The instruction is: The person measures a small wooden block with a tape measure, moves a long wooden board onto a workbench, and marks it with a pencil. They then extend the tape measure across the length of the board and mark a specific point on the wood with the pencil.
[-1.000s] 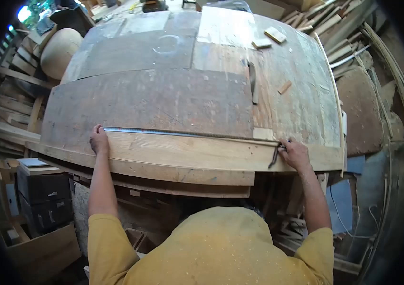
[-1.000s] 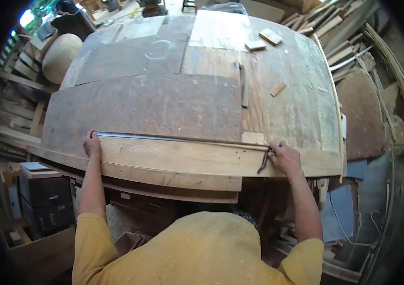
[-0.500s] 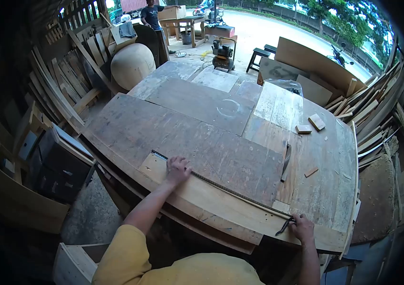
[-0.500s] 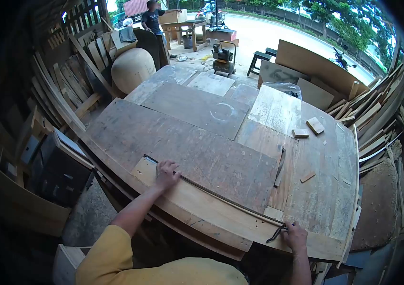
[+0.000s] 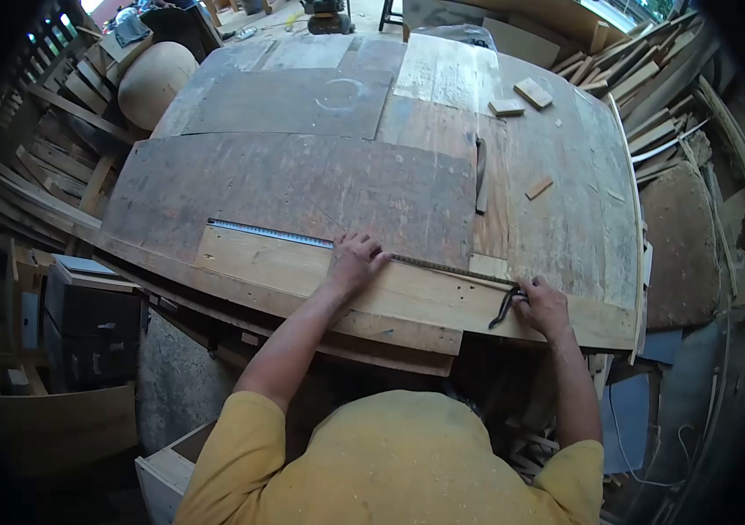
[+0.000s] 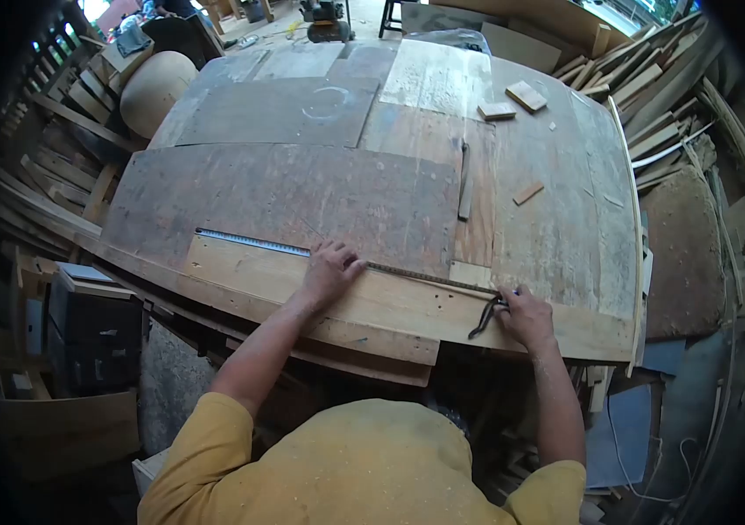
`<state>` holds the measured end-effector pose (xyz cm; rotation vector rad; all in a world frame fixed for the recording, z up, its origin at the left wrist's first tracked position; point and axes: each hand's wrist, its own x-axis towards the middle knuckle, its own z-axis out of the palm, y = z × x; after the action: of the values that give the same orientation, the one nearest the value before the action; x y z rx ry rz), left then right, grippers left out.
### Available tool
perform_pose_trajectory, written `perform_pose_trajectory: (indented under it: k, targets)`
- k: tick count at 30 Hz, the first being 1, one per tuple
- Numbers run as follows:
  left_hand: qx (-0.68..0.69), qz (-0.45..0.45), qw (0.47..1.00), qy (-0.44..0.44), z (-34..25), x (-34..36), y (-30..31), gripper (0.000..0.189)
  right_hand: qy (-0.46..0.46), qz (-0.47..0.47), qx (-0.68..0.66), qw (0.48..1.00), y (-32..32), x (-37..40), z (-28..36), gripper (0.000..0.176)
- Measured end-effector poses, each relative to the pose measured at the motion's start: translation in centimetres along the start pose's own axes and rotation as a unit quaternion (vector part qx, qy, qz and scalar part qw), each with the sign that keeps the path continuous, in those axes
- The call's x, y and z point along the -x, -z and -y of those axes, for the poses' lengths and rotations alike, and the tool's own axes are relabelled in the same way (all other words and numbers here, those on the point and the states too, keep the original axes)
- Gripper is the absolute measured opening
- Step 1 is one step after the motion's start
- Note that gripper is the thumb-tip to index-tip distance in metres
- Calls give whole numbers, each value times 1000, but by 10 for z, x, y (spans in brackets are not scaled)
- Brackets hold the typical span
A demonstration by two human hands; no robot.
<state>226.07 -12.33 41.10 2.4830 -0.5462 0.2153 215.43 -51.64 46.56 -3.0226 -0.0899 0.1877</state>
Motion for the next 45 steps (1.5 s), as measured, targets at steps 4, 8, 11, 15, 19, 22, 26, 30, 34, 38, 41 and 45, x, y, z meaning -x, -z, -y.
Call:
perform_pose_trajectory:
  k: [4, 8, 11, 15, 19, 22, 26, 30, 34, 38, 41, 45]
  targets:
    - [-23, 7, 1000, -1, 2, 0, -5, 21, 6, -1, 12, 1000, -3, 1, -3, 41]
    - [-26, -30, 999, -23, 2, -2, -12, 19, 6, 1, 11, 1000, 1, -1, -4, 40]
    - [-30, -22, 999, -28, -10, -5, -13, 19, 2, 10, 12, 1000, 4, 0, -9, 38]
    - [-18, -16, 999, -30, -17, -8, -29, 18, -14, 12, 15, 1000, 6, 5, -24, 37]
    - [-7, -19, 999, -34, -29, -11, -38, 18, -33, -4, 26, 999, 2, 14, -46, 38]
    - [8, -10, 1000, -18, -37, -11, -38, 19, -47, -14, 39, 998, 0, 24, -64, 39]
    - [-4, 19, 1000, -3, -35, -13, -36, 21, -64, -30, 38, 997, -6, 34, -89, 42]
    - [1, 36, 999, 2, -38, -11, -32, 24, -82, -42, 13, 996, -5, 39, -79, 41]
    - [-1, 38, 999, -1, -36, -10, -34, 26, -98, -40, 26, 994, -4, 41, -80, 42]
    - [-13, 39, 999, -9, -37, -10, -33, 26, -131, -2, 46, 990, -5, 35, -82, 39]
    - [-11, 40, 999, -8, -40, -9, -30, 26, -134, 15, 67, 989, -2, 29, -77, 38]
    - [-3, 30, 999, -14, -39, -9, -32, 25, -120, -15, 46, 992, 3, 31, -73, 42]
